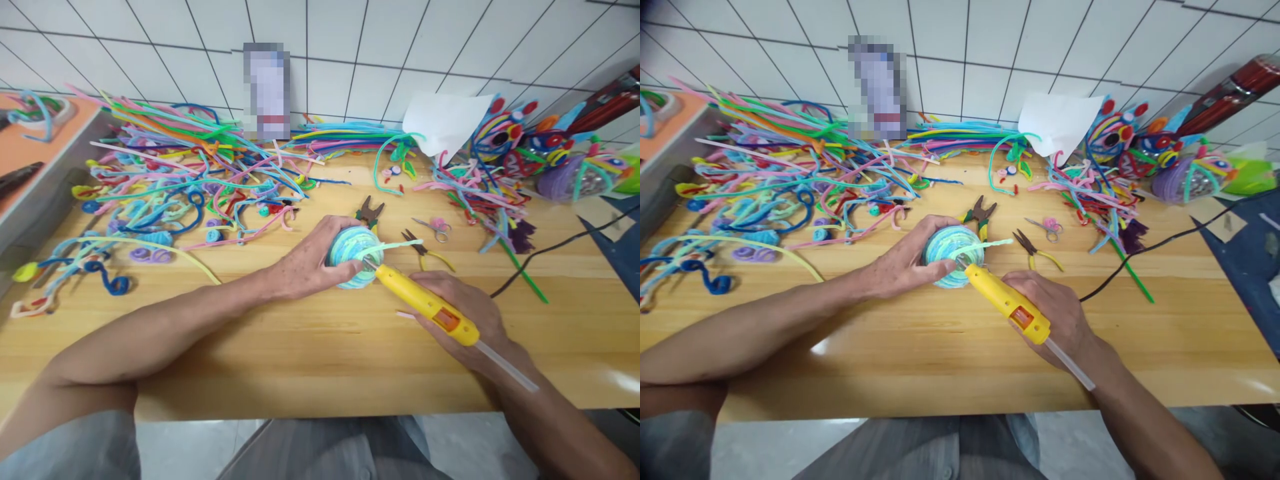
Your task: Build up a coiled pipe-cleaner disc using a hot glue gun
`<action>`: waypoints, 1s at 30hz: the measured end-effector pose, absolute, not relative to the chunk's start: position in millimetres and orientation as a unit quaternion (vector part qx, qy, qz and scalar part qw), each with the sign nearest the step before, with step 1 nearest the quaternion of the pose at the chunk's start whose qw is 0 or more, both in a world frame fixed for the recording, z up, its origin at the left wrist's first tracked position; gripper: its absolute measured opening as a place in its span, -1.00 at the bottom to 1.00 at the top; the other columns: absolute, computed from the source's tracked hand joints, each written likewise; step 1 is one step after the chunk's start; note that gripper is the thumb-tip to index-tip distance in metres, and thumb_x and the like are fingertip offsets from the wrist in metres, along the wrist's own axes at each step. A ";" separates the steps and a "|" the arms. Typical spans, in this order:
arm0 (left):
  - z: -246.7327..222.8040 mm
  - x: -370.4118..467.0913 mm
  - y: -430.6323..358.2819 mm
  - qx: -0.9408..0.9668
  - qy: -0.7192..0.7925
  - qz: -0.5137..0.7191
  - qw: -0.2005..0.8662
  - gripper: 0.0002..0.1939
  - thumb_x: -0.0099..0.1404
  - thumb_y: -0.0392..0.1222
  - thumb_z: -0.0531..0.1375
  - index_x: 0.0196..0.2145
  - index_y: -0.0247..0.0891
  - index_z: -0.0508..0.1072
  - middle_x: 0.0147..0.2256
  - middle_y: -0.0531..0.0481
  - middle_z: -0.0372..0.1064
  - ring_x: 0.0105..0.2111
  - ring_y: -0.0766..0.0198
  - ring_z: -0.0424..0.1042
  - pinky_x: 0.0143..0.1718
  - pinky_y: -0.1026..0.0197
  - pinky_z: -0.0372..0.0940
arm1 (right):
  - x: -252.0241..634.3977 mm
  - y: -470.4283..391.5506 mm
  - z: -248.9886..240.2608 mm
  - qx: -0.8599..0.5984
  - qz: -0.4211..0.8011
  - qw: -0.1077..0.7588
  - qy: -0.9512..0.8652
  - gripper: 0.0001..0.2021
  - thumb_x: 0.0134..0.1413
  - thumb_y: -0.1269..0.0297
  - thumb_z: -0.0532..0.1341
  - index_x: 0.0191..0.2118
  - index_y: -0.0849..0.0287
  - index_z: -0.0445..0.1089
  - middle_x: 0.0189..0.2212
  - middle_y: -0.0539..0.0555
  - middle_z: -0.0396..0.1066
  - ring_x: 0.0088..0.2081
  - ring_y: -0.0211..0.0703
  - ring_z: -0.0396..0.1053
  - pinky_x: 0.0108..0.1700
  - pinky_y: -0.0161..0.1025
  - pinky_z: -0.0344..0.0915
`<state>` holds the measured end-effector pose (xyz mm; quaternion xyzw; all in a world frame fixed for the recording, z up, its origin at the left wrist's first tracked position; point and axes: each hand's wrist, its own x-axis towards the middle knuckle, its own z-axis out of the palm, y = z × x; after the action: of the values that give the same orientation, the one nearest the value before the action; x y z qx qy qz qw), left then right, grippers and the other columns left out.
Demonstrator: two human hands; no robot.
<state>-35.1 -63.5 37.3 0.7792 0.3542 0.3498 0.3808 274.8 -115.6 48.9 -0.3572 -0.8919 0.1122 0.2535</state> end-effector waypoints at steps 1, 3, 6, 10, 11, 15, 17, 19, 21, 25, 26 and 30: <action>37.3 -35.3 -63.4 0.781 0.352 0.349 0.381 -0.45 0.42 0.04 0.29 0.26 -0.17 0.32 0.20 -0.22 0.41 0.20 -0.05 0.44 0.33 -0.10 0.36 | 274.9 -115.7 49.1 -0.358 0.114 0.252 -0.892 -0.68 0.30 0.27 0.27 0.14 -0.07 0.43 -0.06 0.09 0.68 -0.08 0.12 0.69 -0.08 -0.03 0.64; 37.0 -35.5 -63.2 0.783 0.349 0.348 0.379 -0.45 0.43 0.05 0.29 0.26 -0.16 0.32 0.20 -0.22 0.40 0.21 -0.04 0.43 0.33 -0.10 0.35 | 274.4 -116.2 49.8 -0.361 0.121 0.257 -0.888 -0.66 0.29 0.28 0.28 0.14 -0.09 0.44 -0.06 0.07 0.68 -0.08 0.11 0.69 -0.07 -0.04 0.64; 36.4 -35.4 -63.3 0.784 0.351 0.348 0.377 -0.45 0.43 0.06 0.28 0.26 -0.17 0.32 0.19 -0.22 0.40 0.21 -0.02 0.43 0.33 -0.07 0.36 | 271.9 -117.7 51.4 -0.364 0.123 0.277 -0.881 -0.66 0.28 0.31 0.29 0.13 -0.10 0.45 -0.07 0.05 0.68 -0.08 0.08 0.69 -0.07 -0.06 0.64; 35.8 -34.9 -64.0 0.785 0.350 0.348 0.375 -0.45 0.43 0.04 0.28 0.26 -0.19 0.31 0.20 -0.23 0.40 0.21 -0.04 0.43 0.32 -0.09 0.36 | 268.4 -118.7 52.7 -0.373 0.112 0.287 -0.875 -0.71 0.31 0.31 0.27 0.10 -0.08 0.45 -0.09 0.07 0.68 -0.10 0.08 0.69 -0.09 -0.05 0.63; 35.8 -34.8 -64.0 0.785 0.350 0.348 0.375 -0.45 0.42 0.04 0.28 0.26 -0.19 0.31 0.20 -0.23 0.40 0.21 -0.04 0.43 0.32 -0.10 0.35 | 267.9 -118.6 52.7 -0.374 0.112 0.287 -0.875 -0.72 0.31 0.31 0.27 0.09 -0.08 0.45 -0.09 0.07 0.68 -0.10 0.08 0.69 -0.10 -0.05 0.63; 35.9 -34.8 -64.1 0.784 0.347 0.351 0.377 -0.45 0.42 0.06 0.29 0.26 -0.16 0.32 0.20 -0.23 0.40 0.20 -0.06 0.43 0.32 -0.11 0.36 | 268.2 -118.1 52.2 -0.360 0.122 0.282 -0.881 -0.70 0.30 0.31 0.28 0.10 -0.10 0.44 -0.09 0.06 0.68 -0.09 0.07 0.69 -0.10 -0.04 0.64; 36.0 -34.8 -64.0 0.786 0.345 0.350 0.374 -0.44 0.43 0.06 0.29 0.27 -0.17 0.32 0.20 -0.24 0.40 0.20 -0.05 0.43 0.32 -0.10 0.36 | 269.2 -118.1 51.3 -0.356 0.122 0.273 -0.886 -0.70 0.32 0.30 0.26 0.12 -0.11 0.42 -0.08 0.07 0.68 -0.08 0.08 0.69 -0.11 -0.03 0.65; 35.9 -34.7 -64.0 0.788 0.345 0.350 0.370 -0.45 0.44 0.06 0.28 0.27 -0.18 0.32 0.20 -0.23 0.40 0.20 -0.04 0.43 0.32 -0.08 0.36 | 270.7 -118.1 49.5 -0.355 0.117 0.266 -0.888 -0.70 0.33 0.30 0.25 0.13 -0.09 0.40 -0.07 0.08 0.68 -0.07 0.08 0.69 -0.11 -0.04 0.65; 35.6 -34.7 -63.9 0.790 0.343 0.352 0.367 -0.45 0.45 0.06 0.28 0.27 -0.19 0.32 0.19 -0.22 0.40 0.20 -0.02 0.43 0.32 -0.06 0.35 | 272.3 -118.1 47.1 -0.357 0.110 0.260 -0.890 -0.68 0.32 0.31 0.26 0.14 -0.07 0.40 -0.05 0.09 0.67 -0.06 0.09 0.69 -0.11 -0.04 0.65; 34.5 -34.9 -63.5 0.793 0.338 0.353 0.363 -0.44 0.46 0.08 0.27 0.27 -0.21 0.31 0.18 -0.23 0.40 0.19 -0.01 0.43 0.31 -0.06 0.36 | 273.9 -117.5 42.1 -0.345 0.084 0.272 -0.894 -0.69 0.33 0.30 0.27 0.15 -0.02 0.40 -0.03 0.12 0.67 -0.06 0.07 0.69 -0.12 -0.08 0.65; 34.1 -35.0 -63.4 0.793 0.338 0.354 0.362 -0.44 0.46 0.09 0.27 0.27 -0.21 0.31 0.18 -0.23 0.40 0.19 -0.02 0.43 0.31 -0.06 0.36 | 273.6 -117.2 41.1 -0.338 0.073 0.280 -0.896 -0.70 0.35 0.30 0.26 0.15 0.00 0.40 -0.04 0.12 0.67 -0.06 0.06 0.69 -0.12 -0.09 0.64; 32.5 -34.7 -63.0 0.792 0.338 0.359 0.359 -0.43 0.46 0.12 0.27 0.27 -0.20 0.32 0.19 -0.23 0.40 0.20 -0.03 0.43 0.31 -0.08 0.36 | 269.9 -116.8 38.3 -0.312 0.028 0.305 -0.900 -0.70 0.40 0.33 0.22 0.18 0.10 0.40 -0.06 0.16 0.66 -0.07 0.00 0.68 -0.11 -0.14 0.63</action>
<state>-34.7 -63.0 32.5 0.7924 0.3379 0.3592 0.3590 269.9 -116.8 38.3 -0.3118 -0.8995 0.0281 0.3047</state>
